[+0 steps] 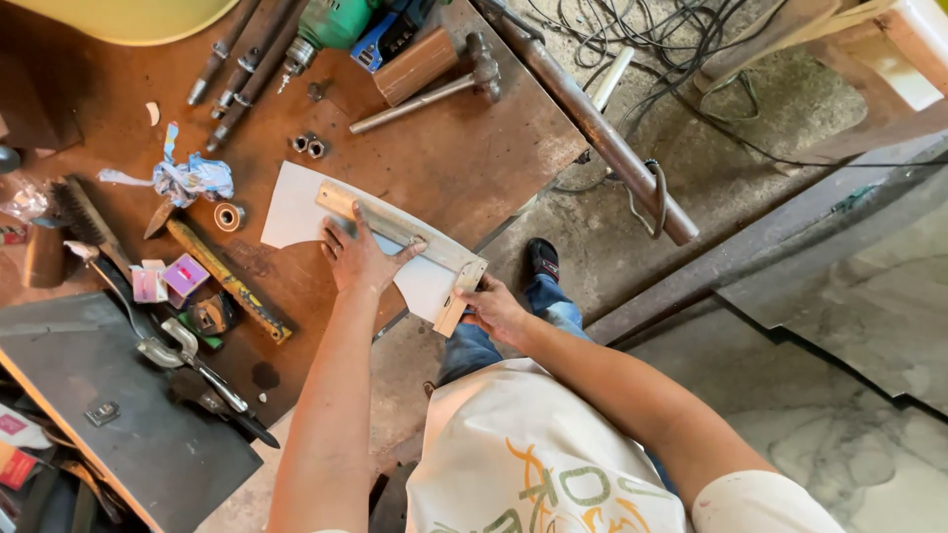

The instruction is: Measuring and marking a paper template for metal fabrication on a workshop workbench.

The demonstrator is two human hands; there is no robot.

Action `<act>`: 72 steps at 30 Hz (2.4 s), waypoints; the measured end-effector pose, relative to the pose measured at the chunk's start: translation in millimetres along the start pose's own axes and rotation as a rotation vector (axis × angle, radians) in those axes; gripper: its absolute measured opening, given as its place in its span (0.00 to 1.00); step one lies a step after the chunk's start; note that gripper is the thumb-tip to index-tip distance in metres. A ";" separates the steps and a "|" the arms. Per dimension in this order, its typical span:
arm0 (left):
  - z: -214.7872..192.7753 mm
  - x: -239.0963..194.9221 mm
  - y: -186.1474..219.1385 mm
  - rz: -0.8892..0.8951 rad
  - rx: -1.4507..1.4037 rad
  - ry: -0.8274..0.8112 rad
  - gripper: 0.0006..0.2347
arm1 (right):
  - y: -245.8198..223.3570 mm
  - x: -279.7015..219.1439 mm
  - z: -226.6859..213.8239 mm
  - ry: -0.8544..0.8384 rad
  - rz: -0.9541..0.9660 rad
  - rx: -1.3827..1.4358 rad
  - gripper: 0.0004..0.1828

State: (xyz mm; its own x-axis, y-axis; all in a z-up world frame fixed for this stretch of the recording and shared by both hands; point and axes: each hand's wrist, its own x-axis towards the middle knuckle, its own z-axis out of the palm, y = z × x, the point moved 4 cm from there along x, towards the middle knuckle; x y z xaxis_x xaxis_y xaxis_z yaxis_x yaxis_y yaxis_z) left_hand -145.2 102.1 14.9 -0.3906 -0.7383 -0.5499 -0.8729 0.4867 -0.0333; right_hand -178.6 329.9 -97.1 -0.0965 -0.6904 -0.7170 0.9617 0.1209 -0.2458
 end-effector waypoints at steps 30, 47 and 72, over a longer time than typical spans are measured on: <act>4.5 8.5 -76.9 0.213 0.030 0.044 0.65 | 72.0 8.6 55.2 0.194 -0.244 -0.098 0.22; 12.1 16.6 -74.7 0.207 0.119 0.031 0.64 | 153.4 13.2 44.7 -0.144 -0.145 -0.292 0.19; -1.0 15.8 -62.3 0.107 0.109 0.070 0.61 | 74.5 341.7 -116.5 0.242 -0.562 -1.257 0.23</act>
State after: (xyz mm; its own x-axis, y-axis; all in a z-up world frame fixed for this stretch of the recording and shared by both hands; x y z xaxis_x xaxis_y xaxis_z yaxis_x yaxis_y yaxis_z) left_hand -97.3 59.6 9.1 -0.5025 -0.7084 -0.4956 -0.7899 0.6092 -0.0700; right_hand -169.8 186.1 -436.4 -0.5534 -0.7360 -0.3900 -0.0784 0.5122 -0.8553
